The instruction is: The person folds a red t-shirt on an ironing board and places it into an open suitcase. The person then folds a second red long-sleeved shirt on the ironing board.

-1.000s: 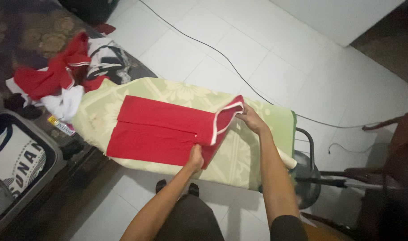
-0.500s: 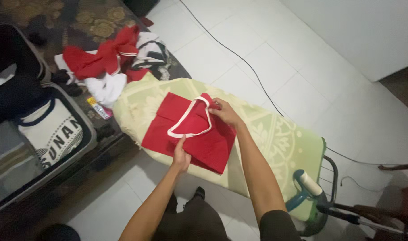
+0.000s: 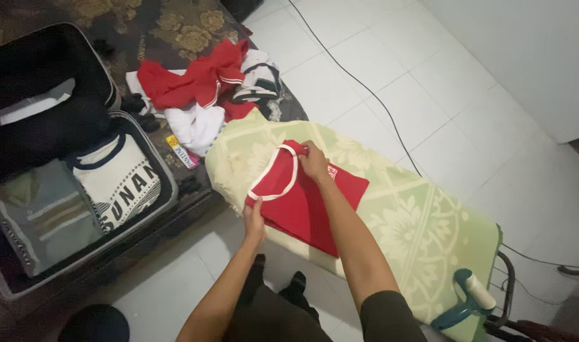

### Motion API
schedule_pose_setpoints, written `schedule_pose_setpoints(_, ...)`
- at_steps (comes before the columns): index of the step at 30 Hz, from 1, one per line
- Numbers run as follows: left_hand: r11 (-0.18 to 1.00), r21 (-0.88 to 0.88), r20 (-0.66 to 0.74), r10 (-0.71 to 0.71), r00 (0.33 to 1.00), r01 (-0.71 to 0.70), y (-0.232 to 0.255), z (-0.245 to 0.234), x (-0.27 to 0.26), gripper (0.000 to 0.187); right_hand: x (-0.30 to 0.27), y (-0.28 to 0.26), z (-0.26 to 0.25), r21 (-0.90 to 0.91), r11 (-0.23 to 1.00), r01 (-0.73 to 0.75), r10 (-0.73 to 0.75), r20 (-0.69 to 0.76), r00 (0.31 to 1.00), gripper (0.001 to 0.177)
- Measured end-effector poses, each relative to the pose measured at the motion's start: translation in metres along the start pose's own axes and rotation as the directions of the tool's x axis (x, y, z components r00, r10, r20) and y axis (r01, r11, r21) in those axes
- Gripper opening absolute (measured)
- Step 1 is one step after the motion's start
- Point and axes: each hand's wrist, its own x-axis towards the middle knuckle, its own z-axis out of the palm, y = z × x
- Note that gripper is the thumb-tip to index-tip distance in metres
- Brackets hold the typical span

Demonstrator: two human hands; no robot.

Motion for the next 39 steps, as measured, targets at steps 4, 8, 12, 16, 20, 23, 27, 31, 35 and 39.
schedule_pose_setpoints(4, 0.931, 0.355, -0.112, 0.128, 0.985, -0.080, 0.013, -0.011, -0.003, 0.030, 0.004, 0.001, 0.011, -0.013, 0.996, -0.083, 0.083, 0.025, 0.996, 0.038)
schedule_pose_setpoints(8, 0.892, 0.447, -0.166, 0.149, 0.975, -0.060, 0.028, -0.001, -0.014, 0.029, 0.007, 0.002, 0.013, 0.129, 0.989, 0.075, -0.074, -0.013, 0.997, 0.038)
schedule_pose_setpoints(12, 0.759, 0.640, -0.165, 0.290, 0.943, -0.121, 0.054, 0.014, -0.028, 0.036, 0.000, -0.010, 0.009, 0.156, 0.975, 0.155, -0.142, -0.088, 0.986, 0.043)
schedule_pose_setpoints(16, 0.276, 0.807, 0.275, 0.606, 0.747, -0.522, 0.072, 0.033, -0.031, 0.049, -0.030, -0.019, -0.007, -0.035, 0.986, 0.163, -0.166, -0.222, 0.961, 0.045)
schedule_pose_setpoints(20, 0.092, 0.676, 0.662, 0.360, 0.657, -0.731, 0.062, 0.071, 0.003, 0.051, -0.075, -0.012, -0.009, -0.202, 0.949, 0.241, -0.300, -0.354, 0.886, 0.044)
schedule_pose_setpoints(23, -0.118, 0.592, 0.792, 0.270, 0.548, -0.797, 0.047, 0.106, 0.037, 0.054, -0.095, -0.001, -0.008, -0.286, 0.935, 0.211, -0.314, -0.391, 0.865, 0.042)
schedule_pose_setpoints(27, -0.254, 0.643, 0.760, 0.331, 0.560, -0.723, 0.045, 0.130, 0.079, 0.051, -0.098, 0.027, -0.023, -0.365, 0.928, -0.081, -0.121, -0.498, 0.859, 0.037)
schedule_pose_setpoints(31, -0.178, 0.812, 0.579, 0.115, 0.807, -0.556, 0.056, 0.146, 0.112, 0.045, -0.100, 0.055, -0.050, -0.374, 0.899, -0.229, -0.017, -0.552, 0.834, 0.026)
schedule_pose_setpoints(35, -0.065, 0.878, 0.479, 0.142, 0.866, -0.475, 0.061, 0.151, 0.127, 0.039, -0.099, 0.072, -0.069, -0.343, 0.910, -0.233, 0.024, -0.518, 0.855, 0.013)
schedule_pose_setpoints(39, 0.042, 0.913, 0.402, 0.091, 0.911, -0.407, 0.060, 0.149, 0.135, 0.024, -0.097, 0.082, -0.074, -0.241, 0.946, -0.218, 0.061, -0.527, 0.848, 0.010)
